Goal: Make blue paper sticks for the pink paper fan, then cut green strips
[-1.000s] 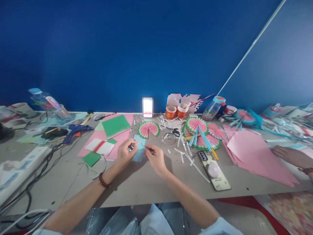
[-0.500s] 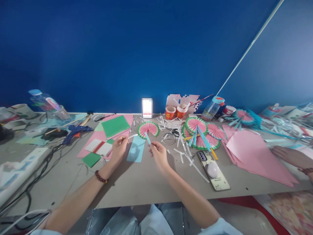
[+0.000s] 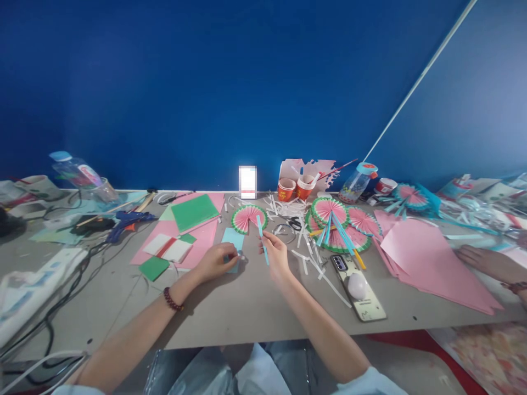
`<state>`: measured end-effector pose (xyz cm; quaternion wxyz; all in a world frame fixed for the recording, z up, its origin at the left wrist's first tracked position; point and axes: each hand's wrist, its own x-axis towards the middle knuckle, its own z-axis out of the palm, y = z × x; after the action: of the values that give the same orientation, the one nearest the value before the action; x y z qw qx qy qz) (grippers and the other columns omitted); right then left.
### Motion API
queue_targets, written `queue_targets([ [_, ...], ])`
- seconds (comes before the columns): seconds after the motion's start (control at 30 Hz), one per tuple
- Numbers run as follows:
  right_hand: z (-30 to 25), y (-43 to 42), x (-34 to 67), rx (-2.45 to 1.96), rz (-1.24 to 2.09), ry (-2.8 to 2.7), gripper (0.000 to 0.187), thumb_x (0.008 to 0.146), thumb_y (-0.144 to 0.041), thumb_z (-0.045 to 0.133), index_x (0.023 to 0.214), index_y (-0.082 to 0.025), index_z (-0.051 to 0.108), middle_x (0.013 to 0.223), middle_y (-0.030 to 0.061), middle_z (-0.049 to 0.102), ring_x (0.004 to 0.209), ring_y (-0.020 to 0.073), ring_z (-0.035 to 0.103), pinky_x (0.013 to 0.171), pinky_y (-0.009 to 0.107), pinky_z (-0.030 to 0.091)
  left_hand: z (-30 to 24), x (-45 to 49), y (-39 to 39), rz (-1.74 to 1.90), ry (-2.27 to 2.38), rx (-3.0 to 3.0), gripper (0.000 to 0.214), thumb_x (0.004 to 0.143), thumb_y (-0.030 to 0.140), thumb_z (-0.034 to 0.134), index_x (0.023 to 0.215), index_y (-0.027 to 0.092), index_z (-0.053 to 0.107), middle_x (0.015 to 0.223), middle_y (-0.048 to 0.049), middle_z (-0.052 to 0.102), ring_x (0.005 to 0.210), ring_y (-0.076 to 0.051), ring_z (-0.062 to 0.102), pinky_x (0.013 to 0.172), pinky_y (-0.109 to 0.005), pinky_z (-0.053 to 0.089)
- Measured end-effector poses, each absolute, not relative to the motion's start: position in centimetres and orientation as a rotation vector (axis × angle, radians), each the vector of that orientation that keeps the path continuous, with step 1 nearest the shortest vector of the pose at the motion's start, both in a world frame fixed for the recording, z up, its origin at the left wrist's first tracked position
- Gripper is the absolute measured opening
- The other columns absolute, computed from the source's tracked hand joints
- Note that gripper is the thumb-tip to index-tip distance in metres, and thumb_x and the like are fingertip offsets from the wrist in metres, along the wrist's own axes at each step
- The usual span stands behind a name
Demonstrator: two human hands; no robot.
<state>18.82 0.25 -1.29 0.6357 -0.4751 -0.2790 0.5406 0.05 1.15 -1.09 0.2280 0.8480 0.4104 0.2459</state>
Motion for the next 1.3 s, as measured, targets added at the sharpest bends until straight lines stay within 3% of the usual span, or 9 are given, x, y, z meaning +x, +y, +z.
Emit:
queue_targets([
  [0.13, -1.3, 0.3, 18.9, -1.09, 1.24, -0.656, 0.031, 0.055, -0.032, 0.072, 0.082, -0.016, 0.068, 0.074, 0.0021, 0.066, 0.053, 0.01, 0.053, 0.047, 0.024, 0.043, -0.8, 0.2, 1.0, 0.677, 1.107, 2.372, 0.012, 0.08, 0.022, 0.05, 0.083, 0.021, 0.061, 0.08, -0.0037, 0.064, 0.074, -0.017, 0.058, 0.068, -0.027, 0.043],
  [0.27, -1.3, 0.4, 19.0, -1.106, 1.221, -0.695, 0.032, 0.057, -0.032, 0.072, 0.085, -0.016, 0.068, 0.078, 0.0026, 0.065, 0.056, 0.0109, 0.056, 0.047, 0.023, 0.042, -0.2, 0.3, 1.3, 0.639, 1.193, 2.275, 0.026, 0.077, 0.014, 0.045, 0.093, 0.022, 0.064, 0.094, -0.0054, 0.068, 0.083, -0.018, 0.061, 0.073, -0.028, 0.044],
  [0.47, -1.5, 0.6, 19.3, -1.135, 1.18, -0.726, 0.035, 0.056, -0.032, 0.073, 0.086, -0.016, 0.067, 0.078, 0.0024, 0.063, 0.06, 0.0128, 0.058, 0.049, 0.024, 0.044, 0.7, 0.8, 2.9, 0.587, 1.344, 2.076, 0.018, 0.072, 0.018, 0.048, 0.072, 0.019, 0.066, 0.068, -0.0032, 0.066, 0.061, -0.017, 0.057, 0.052, -0.025, 0.037],
  [0.57, -1.6, 0.7, 19.4, -1.145, 1.176, -0.728, 0.035, 0.056, -0.032, 0.073, 0.087, -0.016, 0.067, 0.077, 0.0019, 0.062, 0.06, 0.0122, 0.057, 0.05, 0.024, 0.044, 1.2, 1.1, 3.3, 0.572, 1.414, 2.072, 0.024, 0.071, 0.018, 0.046, 0.047, 0.019, 0.052, 0.045, 0.0018, 0.047, 0.044, -0.013, 0.043, 0.044, -0.025, 0.023],
  [0.67, -1.6, 0.7, 19.4, -1.127, 1.203, -0.728, 0.034, 0.056, -0.031, 0.073, 0.086, -0.016, 0.067, 0.073, 0.0008, 0.061, 0.058, 0.0116, 0.056, 0.05, 0.023, 0.044, 1.3, 1.4, 3.0, 0.566, 1.491, 2.126, 0.034, 0.074, 0.021, 0.044, 0.041, 0.019, 0.037, 0.041, 0.0028, 0.036, 0.042, -0.012, 0.036, 0.045, -0.026, 0.018],
  [0.83, -1.8, 0.7, 19.2, -1.105, 1.224, -0.724, 0.033, 0.055, -0.031, 0.073, 0.085, -0.016, 0.066, 0.071, 0.0006, 0.06, 0.056, 0.0112, 0.054, 0.048, 0.023, 0.043, 0.9, 1.3, 1.2, 0.444, 1.349, 2.18, 0.034, 0.082, 0.036, 0.045, 0.053, 0.021, 0.052, 0.051, -0.0004, 0.053, 0.048, -0.015, 0.047, 0.048, -0.026, 0.025],
  [1.03, -1.8, 0.6, 19.3, -1.112, 1.176, -0.833, 0.03, 0.057, -0.029, 0.071, 0.084, -0.017, 0.064, 0.068, -0.0018, 0.056, 0.054, 0.0099, 0.051, 0.047, 0.022, 0.042, 1.3, 1.1, -1.5, 0.303, 0.955, 2.059, 0.019, 0.078, 0.021, 0.052, 0.093, 0.027, 0.062, 0.074, 0.0014, 0.065, 0.061, -0.015, 0.058, 0.051, -0.022, 0.034],
  [1.17, -1.5, 0.6, 19.6, -1.136, 1.132, -0.932, 0.033, 0.059, -0.028, 0.068, 0.09, -0.018, 0.063, 0.069, -0.0026, 0.055, 0.054, 0.0088, 0.049, 0.048, 0.021, 0.041, 1.8, 1.7, -1.8, 0.281, 0.778, 2.179, 0.006, 0.074, 0.028, 0.061, 0.072, 0.024, 0.066, 0.085, -0.0018, 0.066, 0.076, -0.018, 0.061, 0.062, -0.023, 0.04],
  [1.3, -1.6, 0.8, 19.9, -1.16, 1.071, -0.954, 0.033, 0.061, -0.028, 0.067, 0.091, -0.017, 0.062, 0.07, -0.0022, 0.054, 0.054, 0.0091, 0.05, 0.047, 0.02, 0.04, 1.5, 2.3, -0.1, 0.325, 0.881, 2.241, 0.027, 0.084, 0.037, 0.05, 0.068, 0.023, 0.067, 0.074, -0.0039, 0.065, 0.074, -0.019, 0.061, 0.065, -0.025, 0.042],
])
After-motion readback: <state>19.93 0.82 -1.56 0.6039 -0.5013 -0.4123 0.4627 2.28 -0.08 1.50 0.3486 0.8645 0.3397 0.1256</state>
